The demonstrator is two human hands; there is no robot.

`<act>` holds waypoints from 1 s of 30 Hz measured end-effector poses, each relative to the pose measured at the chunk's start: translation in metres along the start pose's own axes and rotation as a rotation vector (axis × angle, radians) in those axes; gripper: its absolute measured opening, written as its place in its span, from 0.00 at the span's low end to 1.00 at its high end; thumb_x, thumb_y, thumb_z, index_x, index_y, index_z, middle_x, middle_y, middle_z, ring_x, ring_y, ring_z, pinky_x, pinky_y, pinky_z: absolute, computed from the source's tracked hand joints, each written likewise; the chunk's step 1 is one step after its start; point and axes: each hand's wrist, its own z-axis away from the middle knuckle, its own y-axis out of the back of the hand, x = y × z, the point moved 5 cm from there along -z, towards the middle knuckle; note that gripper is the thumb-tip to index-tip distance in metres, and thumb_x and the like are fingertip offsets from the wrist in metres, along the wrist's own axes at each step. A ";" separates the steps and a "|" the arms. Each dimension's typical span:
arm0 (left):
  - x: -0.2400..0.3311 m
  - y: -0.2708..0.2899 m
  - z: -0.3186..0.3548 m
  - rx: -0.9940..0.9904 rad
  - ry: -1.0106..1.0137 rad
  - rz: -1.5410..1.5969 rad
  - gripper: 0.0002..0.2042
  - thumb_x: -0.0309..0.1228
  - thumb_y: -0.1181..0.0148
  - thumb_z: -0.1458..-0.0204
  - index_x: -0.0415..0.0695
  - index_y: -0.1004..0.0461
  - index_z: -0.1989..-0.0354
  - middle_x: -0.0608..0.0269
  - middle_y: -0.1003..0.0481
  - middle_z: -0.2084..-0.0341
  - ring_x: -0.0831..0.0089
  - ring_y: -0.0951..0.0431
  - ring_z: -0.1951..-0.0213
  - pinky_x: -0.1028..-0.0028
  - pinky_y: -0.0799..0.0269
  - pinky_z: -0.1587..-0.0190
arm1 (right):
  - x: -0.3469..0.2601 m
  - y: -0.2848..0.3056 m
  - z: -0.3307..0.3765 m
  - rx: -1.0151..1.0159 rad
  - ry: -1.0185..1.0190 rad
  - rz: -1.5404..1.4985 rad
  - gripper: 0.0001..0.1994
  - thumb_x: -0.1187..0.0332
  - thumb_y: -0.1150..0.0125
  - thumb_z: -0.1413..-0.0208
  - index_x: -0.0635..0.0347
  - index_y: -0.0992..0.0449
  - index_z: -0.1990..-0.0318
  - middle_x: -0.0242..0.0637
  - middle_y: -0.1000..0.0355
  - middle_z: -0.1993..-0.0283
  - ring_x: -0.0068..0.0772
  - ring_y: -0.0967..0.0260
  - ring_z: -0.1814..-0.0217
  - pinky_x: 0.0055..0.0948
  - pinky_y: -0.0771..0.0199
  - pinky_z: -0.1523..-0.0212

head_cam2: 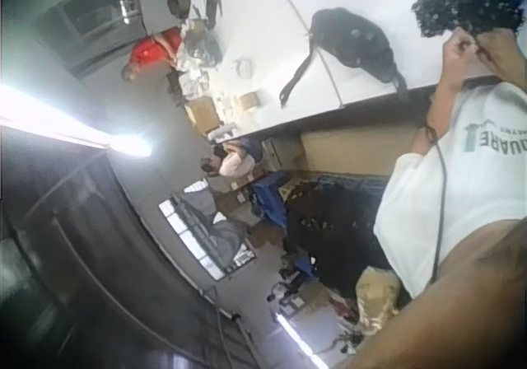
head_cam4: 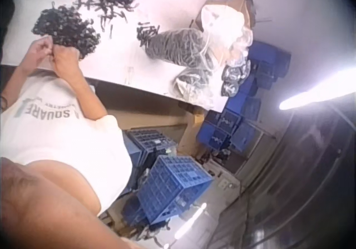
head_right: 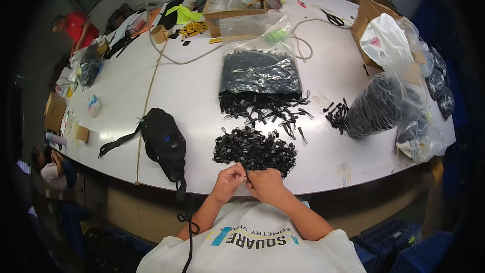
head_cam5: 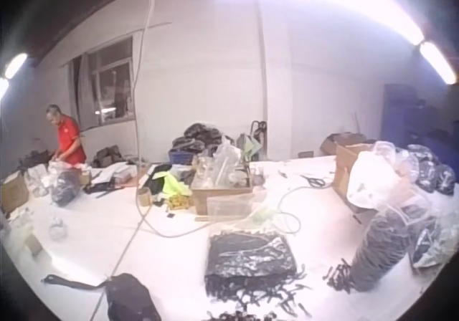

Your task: The person sits at a white table and repeatedly picks up small black plastic components from a large pile. They manipulate the parts with both hands to assemble them and place the finished units back onto the table.

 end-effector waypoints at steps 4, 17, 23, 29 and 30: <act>0.009 -0.013 0.004 0.125 -0.099 0.004 0.08 0.17 0.39 0.57 0.40 0.29 0.70 0.67 0.35 0.70 0.80 0.37 0.68 0.80 0.39 0.63 | -0.004 0.007 -0.006 0.060 0.023 0.019 0.08 0.62 0.40 0.56 0.54 0.29 0.75 0.34 0.29 0.79 0.40 0.29 0.81 0.40 0.31 0.80; 0.044 -0.043 -0.035 -0.132 -0.688 -1.062 0.07 0.15 0.39 0.60 0.37 0.25 0.72 0.59 0.32 0.78 0.63 0.30 0.73 0.71 0.36 0.72 | 0.027 0.008 0.006 0.099 -0.079 -0.006 0.11 0.64 0.44 0.49 0.59 0.31 0.77 0.38 0.31 0.81 0.43 0.30 0.80 0.40 0.33 0.79; 0.021 -0.018 -0.028 -0.124 -0.239 -0.969 0.02 0.20 0.43 0.53 0.36 0.28 0.74 0.54 0.32 0.81 0.59 0.31 0.78 0.65 0.36 0.74 | 0.023 0.007 0.013 0.155 0.152 0.040 0.09 0.64 0.41 0.51 0.55 0.32 0.77 0.31 0.35 0.81 0.36 0.33 0.79 0.33 0.35 0.75; 0.042 -0.001 -0.014 -0.265 -0.435 -0.991 0.06 0.22 0.39 0.58 0.39 0.31 0.82 0.55 0.35 0.85 0.56 0.35 0.82 0.63 0.42 0.77 | 0.010 0.010 0.020 0.076 0.315 -0.014 0.10 0.64 0.38 0.52 0.54 0.32 0.77 0.30 0.36 0.81 0.34 0.35 0.79 0.32 0.37 0.74; 0.047 -0.004 -0.014 -0.250 -0.427 -0.961 0.07 0.21 0.39 0.59 0.39 0.31 0.83 0.55 0.36 0.86 0.57 0.35 0.83 0.64 0.42 0.77 | 0.009 0.011 0.024 0.058 0.297 -0.029 0.09 0.64 0.39 0.52 0.54 0.32 0.77 0.30 0.36 0.81 0.35 0.35 0.80 0.33 0.36 0.74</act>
